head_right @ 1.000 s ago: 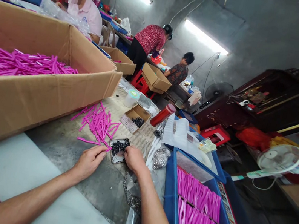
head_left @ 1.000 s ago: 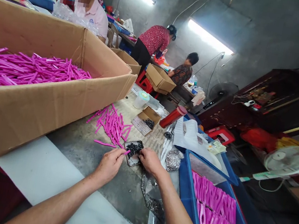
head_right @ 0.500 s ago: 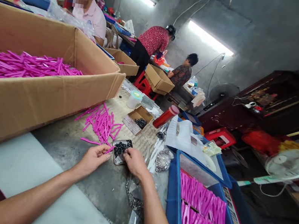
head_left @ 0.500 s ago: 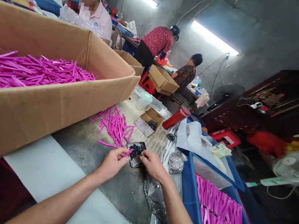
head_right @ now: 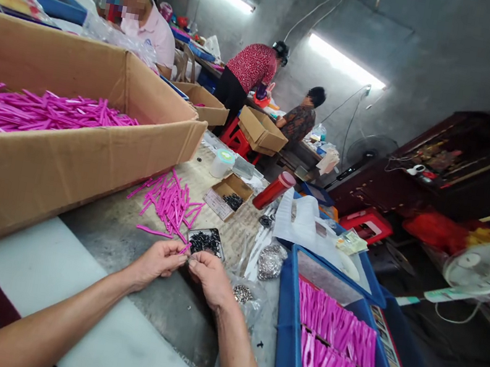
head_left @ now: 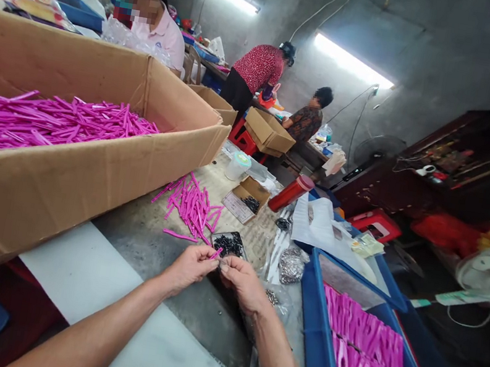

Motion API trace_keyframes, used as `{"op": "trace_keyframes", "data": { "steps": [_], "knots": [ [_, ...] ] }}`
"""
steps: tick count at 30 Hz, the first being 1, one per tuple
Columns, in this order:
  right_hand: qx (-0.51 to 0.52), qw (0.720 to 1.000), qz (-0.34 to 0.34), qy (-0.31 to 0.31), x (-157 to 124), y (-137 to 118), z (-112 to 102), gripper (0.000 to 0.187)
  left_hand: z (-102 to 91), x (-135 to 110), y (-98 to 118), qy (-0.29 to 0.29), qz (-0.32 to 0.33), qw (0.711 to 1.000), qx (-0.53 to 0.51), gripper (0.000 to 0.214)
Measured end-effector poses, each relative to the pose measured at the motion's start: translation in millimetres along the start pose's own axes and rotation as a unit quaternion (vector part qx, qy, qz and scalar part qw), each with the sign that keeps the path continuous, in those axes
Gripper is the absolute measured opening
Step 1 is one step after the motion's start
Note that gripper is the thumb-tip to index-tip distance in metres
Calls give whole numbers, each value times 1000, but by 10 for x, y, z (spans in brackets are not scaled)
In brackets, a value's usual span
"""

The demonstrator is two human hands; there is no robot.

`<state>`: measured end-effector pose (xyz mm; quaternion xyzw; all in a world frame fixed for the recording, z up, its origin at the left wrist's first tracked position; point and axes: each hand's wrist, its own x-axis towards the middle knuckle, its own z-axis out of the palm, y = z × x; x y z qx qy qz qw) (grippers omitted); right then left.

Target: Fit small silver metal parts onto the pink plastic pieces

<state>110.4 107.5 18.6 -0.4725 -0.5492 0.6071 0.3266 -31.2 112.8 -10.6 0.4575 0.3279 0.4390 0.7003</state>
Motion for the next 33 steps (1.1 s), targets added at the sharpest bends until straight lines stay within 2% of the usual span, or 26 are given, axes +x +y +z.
{"op": "trace_keyframes", "data": {
  "steps": [8,11,14,20,27,33],
  "knots": [
    [-23,999,-10,38,-18,81,21,28,23,-19,35,-11,-26,1000,-8,24],
    [-93,992,-55,68,-23,108,-13,25,23,-12,33,-4,-35,999,-5,23],
    [-201,970,-98,96,-42,118,-31,21,22,-8,33,6,-37,999,-2,23],
    [-312,936,-121,105,-77,73,18,17,17,-2,13,20,-37,999,8,23],
    [-340,928,-112,99,-55,52,44,16,17,-2,4,25,-33,999,22,21],
    [-300,944,-96,95,-34,107,62,18,29,-3,12,23,-34,999,25,19]
  ]
}}
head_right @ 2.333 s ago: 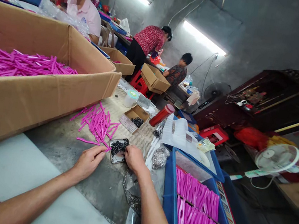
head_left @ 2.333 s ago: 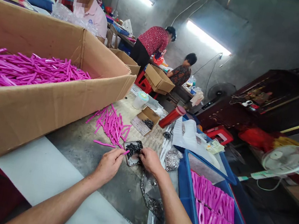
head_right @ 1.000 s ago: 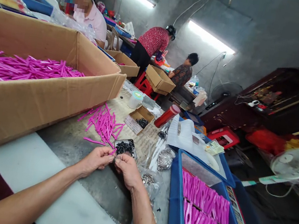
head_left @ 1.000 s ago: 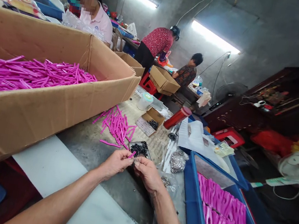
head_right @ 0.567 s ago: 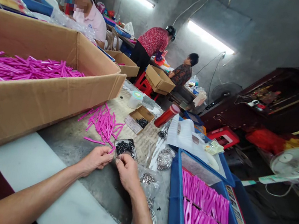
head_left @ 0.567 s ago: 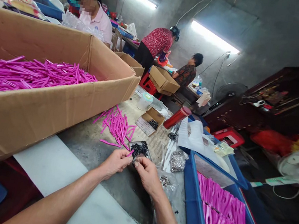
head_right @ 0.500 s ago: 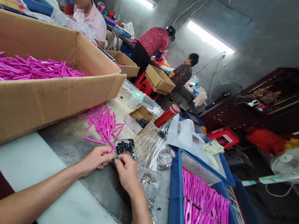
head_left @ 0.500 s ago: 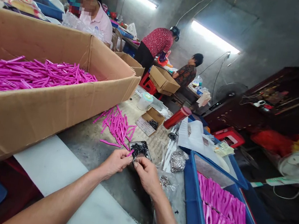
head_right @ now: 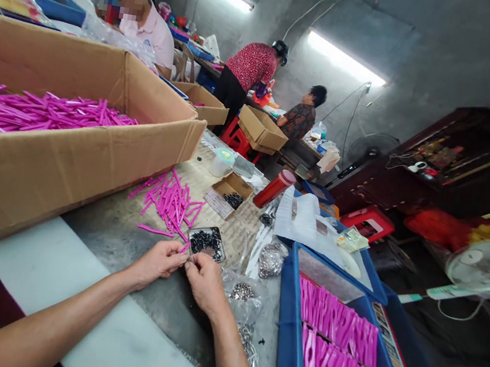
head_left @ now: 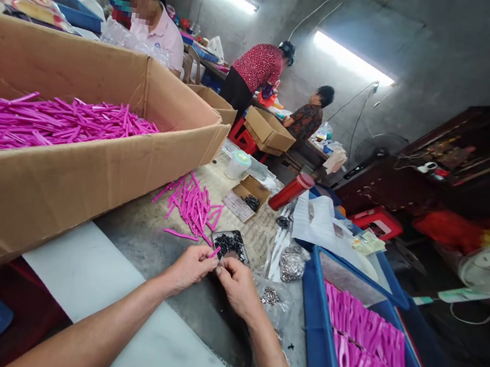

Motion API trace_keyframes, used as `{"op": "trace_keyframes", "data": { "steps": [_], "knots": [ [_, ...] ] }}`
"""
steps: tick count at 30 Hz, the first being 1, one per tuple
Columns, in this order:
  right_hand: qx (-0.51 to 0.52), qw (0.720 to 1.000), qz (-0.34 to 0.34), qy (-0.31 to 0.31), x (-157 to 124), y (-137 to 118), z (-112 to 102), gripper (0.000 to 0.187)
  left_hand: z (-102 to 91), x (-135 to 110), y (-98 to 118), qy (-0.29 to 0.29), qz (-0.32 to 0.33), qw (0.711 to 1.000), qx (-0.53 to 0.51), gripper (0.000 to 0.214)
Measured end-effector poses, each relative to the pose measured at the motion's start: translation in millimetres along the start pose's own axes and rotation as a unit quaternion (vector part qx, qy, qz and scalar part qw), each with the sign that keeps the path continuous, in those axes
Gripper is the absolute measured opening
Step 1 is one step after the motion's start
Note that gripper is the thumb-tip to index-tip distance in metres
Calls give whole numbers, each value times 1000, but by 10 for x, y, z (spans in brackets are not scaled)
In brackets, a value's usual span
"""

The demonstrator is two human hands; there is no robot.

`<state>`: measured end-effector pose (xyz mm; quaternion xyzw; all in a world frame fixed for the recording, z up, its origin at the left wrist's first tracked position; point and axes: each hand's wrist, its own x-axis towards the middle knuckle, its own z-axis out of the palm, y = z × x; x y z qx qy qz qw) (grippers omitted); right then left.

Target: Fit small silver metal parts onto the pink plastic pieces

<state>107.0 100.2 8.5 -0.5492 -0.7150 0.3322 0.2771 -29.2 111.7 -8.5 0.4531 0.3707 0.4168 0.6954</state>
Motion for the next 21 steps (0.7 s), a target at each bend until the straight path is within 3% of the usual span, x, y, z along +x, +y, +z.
{"op": "trace_keyframes", "data": {
  "steps": [6,14,21],
  "knots": [
    [40,999,12,24,-13,36,37,19,-5,0,4,-6,-1,1000,-4,18],
    [104,984,29,143,3,-14,91,20,-18,35,-63,-27,1,1000,-7,11],
    [142,968,39,201,47,-34,179,19,-18,46,-89,-39,17,999,12,16]
  ]
}}
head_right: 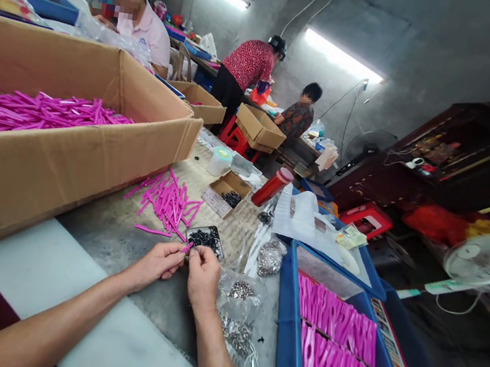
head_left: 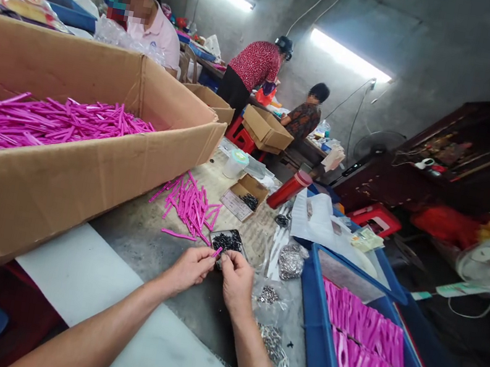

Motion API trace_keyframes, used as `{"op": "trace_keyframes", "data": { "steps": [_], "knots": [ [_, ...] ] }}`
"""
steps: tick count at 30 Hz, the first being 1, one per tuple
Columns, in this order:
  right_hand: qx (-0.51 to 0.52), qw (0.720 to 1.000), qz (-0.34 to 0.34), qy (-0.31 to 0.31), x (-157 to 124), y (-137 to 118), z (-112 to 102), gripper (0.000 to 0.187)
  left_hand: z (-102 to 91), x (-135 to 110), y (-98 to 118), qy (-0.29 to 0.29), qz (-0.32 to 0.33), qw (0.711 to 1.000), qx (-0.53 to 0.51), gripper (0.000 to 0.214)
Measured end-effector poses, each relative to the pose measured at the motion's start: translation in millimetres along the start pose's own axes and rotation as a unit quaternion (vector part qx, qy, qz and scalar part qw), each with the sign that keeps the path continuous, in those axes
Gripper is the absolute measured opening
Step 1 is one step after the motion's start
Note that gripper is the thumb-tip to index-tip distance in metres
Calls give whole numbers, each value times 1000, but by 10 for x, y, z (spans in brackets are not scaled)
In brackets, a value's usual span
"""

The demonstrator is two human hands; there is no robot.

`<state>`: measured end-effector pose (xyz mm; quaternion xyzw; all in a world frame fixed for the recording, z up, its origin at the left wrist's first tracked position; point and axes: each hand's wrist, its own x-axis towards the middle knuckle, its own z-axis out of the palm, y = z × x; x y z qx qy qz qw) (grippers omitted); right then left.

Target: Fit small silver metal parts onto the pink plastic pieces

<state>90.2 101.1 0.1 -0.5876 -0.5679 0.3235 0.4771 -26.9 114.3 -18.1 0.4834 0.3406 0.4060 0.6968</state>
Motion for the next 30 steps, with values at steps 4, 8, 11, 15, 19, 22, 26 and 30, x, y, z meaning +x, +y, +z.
{"op": "trace_keyframes", "data": {
  "steps": [4,8,11,15,19,22,26,30],
  "knots": [
    [9,1000,3,17,11,30,40,19,6,-3,15,-1,13,1000,12,17],
    [6,999,4,32,19,63,68,20,13,-8,33,0,23,999,25,18],
    [-14,999,-1,47,14,66,80,21,15,-12,38,5,28,999,34,18],
    [-59,996,-12,72,-8,62,93,21,17,-8,24,12,34,998,43,18],
    [-81,993,-13,88,-27,82,110,21,16,1,4,19,41,998,54,20],
    [-83,992,-12,90,-31,100,120,22,13,4,-2,23,45,997,61,20],
    [-56,995,-17,78,-34,107,124,21,12,3,-7,22,45,996,67,21],
    [-20,998,-15,58,-38,110,124,20,17,-2,-4,18,42,996,72,21]
  ]
}}
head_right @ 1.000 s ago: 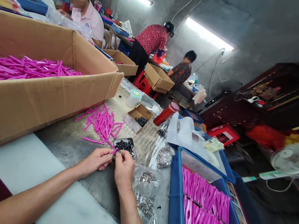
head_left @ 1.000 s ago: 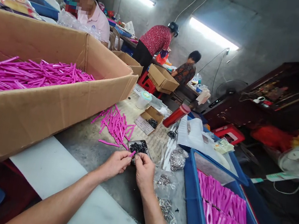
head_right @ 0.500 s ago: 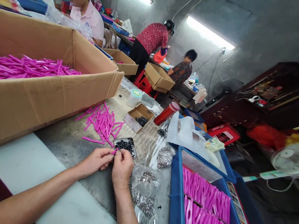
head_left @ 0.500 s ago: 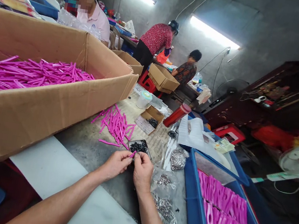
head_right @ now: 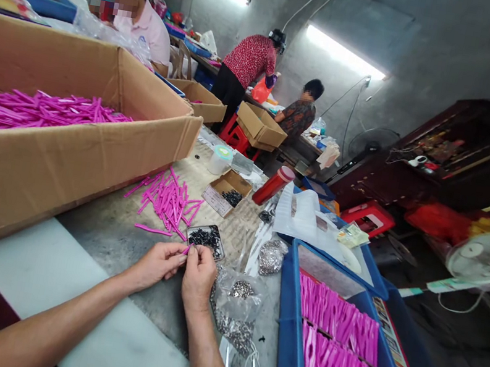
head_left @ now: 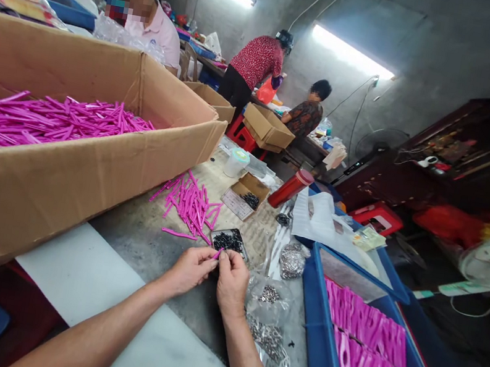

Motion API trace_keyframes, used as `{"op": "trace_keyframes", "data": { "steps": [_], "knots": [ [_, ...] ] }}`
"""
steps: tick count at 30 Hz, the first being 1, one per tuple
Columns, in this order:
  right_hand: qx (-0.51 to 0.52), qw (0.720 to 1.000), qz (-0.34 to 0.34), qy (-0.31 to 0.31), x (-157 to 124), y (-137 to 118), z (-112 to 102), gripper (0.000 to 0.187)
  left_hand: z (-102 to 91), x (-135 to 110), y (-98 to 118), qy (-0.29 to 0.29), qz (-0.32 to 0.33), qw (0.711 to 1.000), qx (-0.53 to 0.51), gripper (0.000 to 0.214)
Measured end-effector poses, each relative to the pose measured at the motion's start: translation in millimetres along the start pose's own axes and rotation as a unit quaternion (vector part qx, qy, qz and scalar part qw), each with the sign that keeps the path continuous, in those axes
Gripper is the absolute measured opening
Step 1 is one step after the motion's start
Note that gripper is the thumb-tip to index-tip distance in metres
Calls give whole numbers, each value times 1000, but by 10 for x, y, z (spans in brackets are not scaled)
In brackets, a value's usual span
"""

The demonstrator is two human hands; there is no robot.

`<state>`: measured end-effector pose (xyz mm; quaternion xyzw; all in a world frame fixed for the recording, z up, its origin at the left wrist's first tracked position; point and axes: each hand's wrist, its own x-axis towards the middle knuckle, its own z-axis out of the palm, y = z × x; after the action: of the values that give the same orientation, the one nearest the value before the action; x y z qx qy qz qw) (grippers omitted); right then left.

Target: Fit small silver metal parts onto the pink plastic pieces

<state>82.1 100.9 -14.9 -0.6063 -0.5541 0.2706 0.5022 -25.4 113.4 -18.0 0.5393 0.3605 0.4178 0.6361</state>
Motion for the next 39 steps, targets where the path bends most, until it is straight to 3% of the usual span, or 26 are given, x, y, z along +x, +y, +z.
{"op": "trace_keyframes", "data": {
  "steps": [12,24,39],
  "knots": [
    [95,994,42,-22,2,27,15,20,12,-14,38,1,-4,1000,10,15],
    [-42,999,8,-1,-22,30,24,20,14,-8,24,3,-13,1000,4,19],
    [51,998,32,-23,-51,-54,-154,24,27,-17,38,11,-44,999,-13,18]
  ]
}}
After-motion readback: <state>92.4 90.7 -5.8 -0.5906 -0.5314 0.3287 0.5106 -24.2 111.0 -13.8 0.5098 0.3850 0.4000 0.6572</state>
